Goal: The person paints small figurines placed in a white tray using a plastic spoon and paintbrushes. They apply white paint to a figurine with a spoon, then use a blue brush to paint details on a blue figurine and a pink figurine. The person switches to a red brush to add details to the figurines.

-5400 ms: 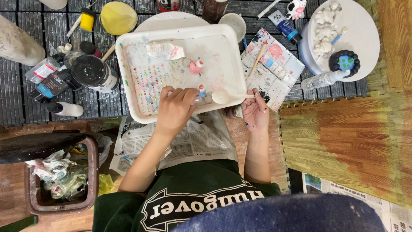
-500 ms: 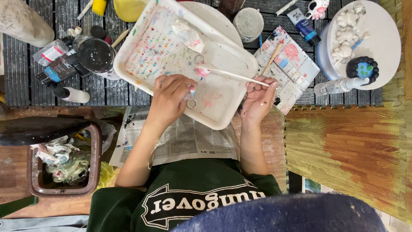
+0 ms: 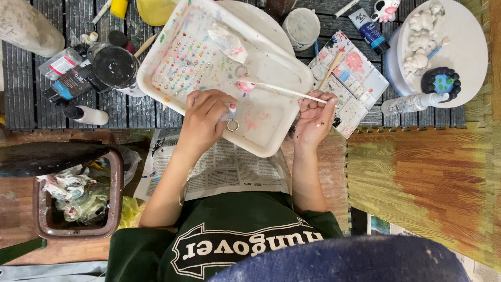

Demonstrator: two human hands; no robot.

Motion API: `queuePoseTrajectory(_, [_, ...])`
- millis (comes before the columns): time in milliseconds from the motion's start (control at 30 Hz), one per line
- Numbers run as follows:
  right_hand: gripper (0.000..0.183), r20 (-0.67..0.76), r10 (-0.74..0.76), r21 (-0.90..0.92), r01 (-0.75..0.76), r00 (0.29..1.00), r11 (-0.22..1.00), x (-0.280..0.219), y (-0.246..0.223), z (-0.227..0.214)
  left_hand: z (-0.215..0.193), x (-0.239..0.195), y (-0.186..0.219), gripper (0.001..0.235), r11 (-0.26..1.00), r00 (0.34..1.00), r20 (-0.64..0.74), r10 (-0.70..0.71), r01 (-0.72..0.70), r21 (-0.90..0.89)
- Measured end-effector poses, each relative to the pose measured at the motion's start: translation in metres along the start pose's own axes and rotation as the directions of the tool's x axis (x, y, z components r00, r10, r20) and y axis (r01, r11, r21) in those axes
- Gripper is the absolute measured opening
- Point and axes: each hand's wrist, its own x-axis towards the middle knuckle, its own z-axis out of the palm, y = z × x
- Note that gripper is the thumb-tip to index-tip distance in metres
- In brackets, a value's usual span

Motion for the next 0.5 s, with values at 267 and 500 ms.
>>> queuePoseTrajectory(267, [0.026, 0.021, -0.003, 0.003, 0.003, 1.000, 1.000, 0.0020, 0.0014, -0.0034, 0.0001, -0.0001, -0.0004, 0.027, 1.000, 1.000, -0.008, 0.020, -0.020, 0.016])
queuePoseTrajectory(500, [0.027, 0.038, -0.008, -0.001, 0.008, 0.999, 1.000, 0.0026, 0.0015, -0.0052, 0.0004, -0.0011, -0.0007, 0.032, 1.000, 1.000, -0.008, 0.015, -0.015, 0.017])
